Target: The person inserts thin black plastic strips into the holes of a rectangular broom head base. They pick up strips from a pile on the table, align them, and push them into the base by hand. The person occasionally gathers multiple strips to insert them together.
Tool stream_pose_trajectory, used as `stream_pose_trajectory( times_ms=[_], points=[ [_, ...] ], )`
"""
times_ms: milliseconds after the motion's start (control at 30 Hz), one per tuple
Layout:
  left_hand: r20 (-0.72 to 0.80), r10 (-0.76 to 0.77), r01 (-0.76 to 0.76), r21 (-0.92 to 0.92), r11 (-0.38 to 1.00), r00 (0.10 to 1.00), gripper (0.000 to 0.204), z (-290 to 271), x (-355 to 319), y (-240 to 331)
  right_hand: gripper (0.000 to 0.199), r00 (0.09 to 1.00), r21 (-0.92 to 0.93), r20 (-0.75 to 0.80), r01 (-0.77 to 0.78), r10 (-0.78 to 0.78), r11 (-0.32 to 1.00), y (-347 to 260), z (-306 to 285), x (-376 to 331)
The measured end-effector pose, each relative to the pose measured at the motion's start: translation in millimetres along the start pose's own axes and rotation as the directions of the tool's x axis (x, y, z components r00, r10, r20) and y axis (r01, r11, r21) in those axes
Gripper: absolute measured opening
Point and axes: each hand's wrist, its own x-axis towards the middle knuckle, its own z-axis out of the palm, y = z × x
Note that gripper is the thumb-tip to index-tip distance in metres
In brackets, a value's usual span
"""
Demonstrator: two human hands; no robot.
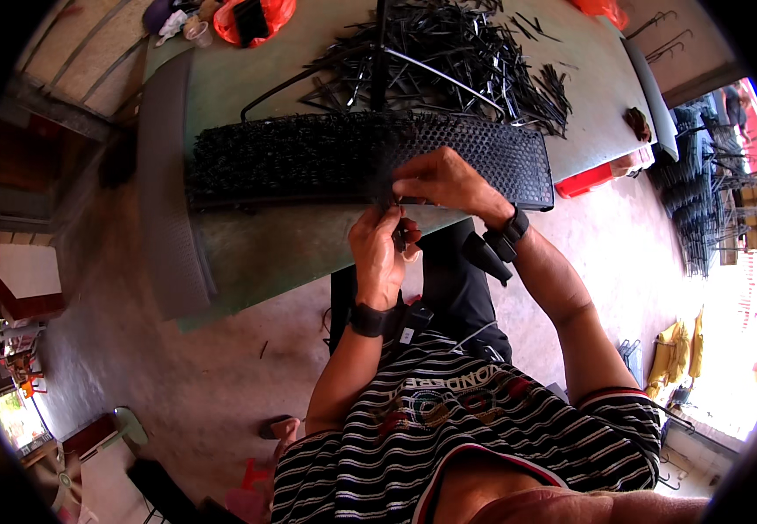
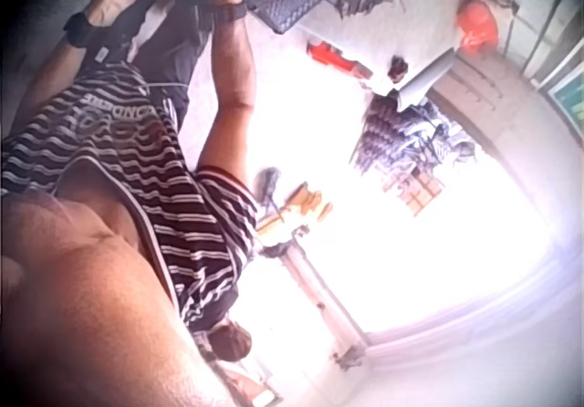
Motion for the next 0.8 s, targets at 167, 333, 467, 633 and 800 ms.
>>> stream_pose_trajectory(
  times_ms=[167,333,467,633,800],
  points=[
    [0.063,0.039,-0.042,0.054,0.998,0.997,0.006,6,2,-10,0.023,0.999,0.212,-0.052,0.026,-0.015,0.977,12,2,-6],
    [0.095,0.048,-0.052,0.032,0.998,0.994,0.01,1,6,-17,0.018,0.997,0.373,0.07,0.015,-0.044,0.928,18,-4,-8],
    [0.091,0.031,-0.037,0.06,0.998,0.995,0.015,4,0,-9,0.017,1.0,0.38,-0.003,0.01,-0.009,0.925,14,-2,-12],
    [0.103,0.091,-0.111,0.198,0.974,0.99,0.02,-9,7,-12,0.015,0.94,0.334,-0.341,0.097,0.024,0.938,17,1,-7],
    [0.072,0.12,-0.131,0.171,0.977,0.99,0.019,-11,3,-10,0.018,0.709,0.034,-0.687,0.251,-0.16,0.967,-3,1,8]
  ],
)
